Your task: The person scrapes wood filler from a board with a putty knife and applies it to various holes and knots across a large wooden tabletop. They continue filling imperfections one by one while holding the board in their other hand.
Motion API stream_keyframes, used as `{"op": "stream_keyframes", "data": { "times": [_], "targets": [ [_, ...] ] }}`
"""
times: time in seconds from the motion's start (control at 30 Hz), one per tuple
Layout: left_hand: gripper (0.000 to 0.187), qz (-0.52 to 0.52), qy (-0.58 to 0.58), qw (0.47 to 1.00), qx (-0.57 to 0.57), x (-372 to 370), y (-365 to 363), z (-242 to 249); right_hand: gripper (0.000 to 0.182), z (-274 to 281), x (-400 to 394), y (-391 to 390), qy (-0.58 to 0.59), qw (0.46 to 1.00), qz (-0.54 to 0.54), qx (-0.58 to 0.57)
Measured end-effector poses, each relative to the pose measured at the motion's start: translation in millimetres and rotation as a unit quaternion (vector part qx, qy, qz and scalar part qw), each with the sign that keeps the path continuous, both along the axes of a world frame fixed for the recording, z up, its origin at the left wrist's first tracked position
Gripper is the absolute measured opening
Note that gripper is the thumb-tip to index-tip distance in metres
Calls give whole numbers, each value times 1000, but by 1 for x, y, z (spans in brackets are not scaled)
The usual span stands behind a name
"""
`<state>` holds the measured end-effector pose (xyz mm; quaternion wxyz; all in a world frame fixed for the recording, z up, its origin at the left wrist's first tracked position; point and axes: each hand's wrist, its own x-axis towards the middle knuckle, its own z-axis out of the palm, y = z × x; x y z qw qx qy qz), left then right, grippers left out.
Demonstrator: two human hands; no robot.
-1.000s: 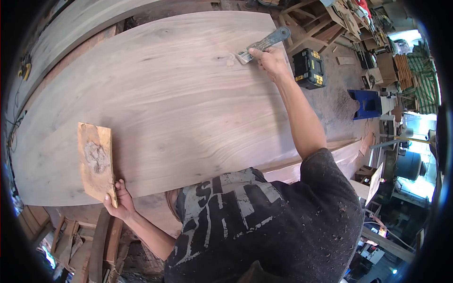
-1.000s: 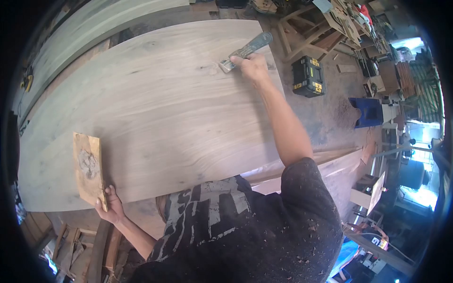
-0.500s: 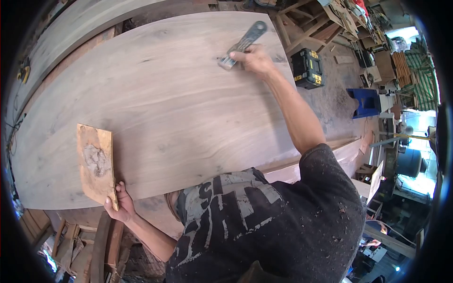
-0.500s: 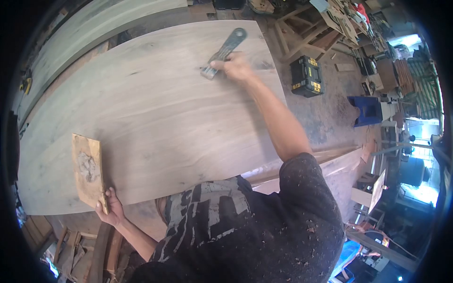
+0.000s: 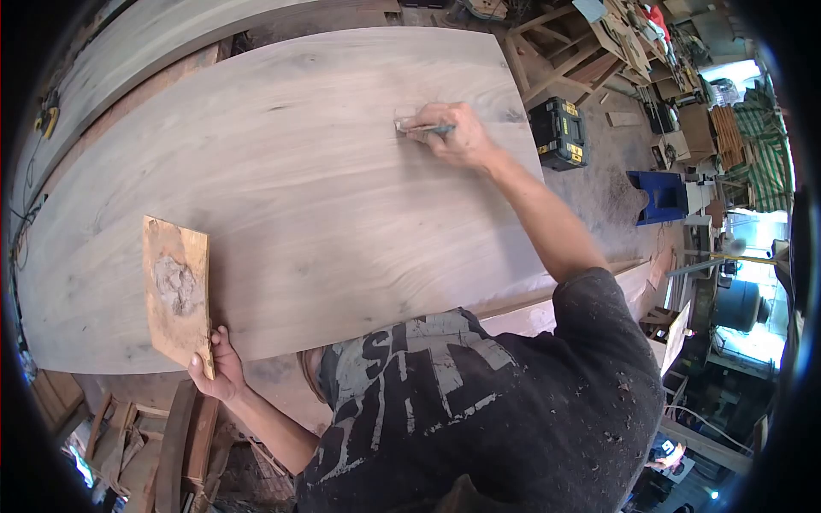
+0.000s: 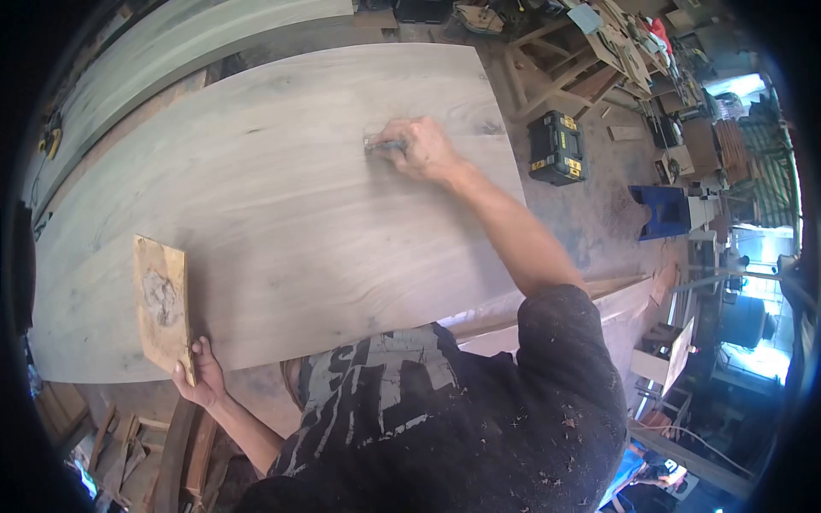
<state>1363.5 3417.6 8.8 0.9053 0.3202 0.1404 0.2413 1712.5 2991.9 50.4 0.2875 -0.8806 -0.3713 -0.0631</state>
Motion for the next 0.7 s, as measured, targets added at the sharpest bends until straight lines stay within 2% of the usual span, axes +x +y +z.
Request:
{"op": "stream_keyframes", "data": {
  "times": [0.03,0.1,0.13,0.17,0.23,0.27,0.3,0.37,0.6,0.7],
  "targets": [
    [55,-1,-1,1000,-1,0,0,2,12,11,-1,-1,-1,1000,-1,-1],
    [55,1,7,1000,10,2,-1,4,18,42,1,3,202,966,-137,87],
    [55,4,8,1000,8,2,-1,3,24,47,6,7,208,943,-251,60],
    [56,4,7,1000,11,2,-1,1,24,44,12,6,208,944,-249,59],
    [56,3,7,1000,15,0,0,2,28,32,19,-3,273,885,-317,205],
    [56,5,5,1000,17,0,-1,2,27,31,21,-5,322,842,-375,216],
    [56,7,2,1000,19,2,-2,2,27,25,26,-9,320,843,-374,216],
    [57,7,0,1000,17,3,-3,4,25,8,34,-18,400,774,-393,295],
    [58,9,9,1000,24,5,-5,8,28,0,27,11,395,756,-412,320],
    [58,10,10,1000,24,6,-5,10,25,-1,24,25,371,774,-415,301]
  ]
}}
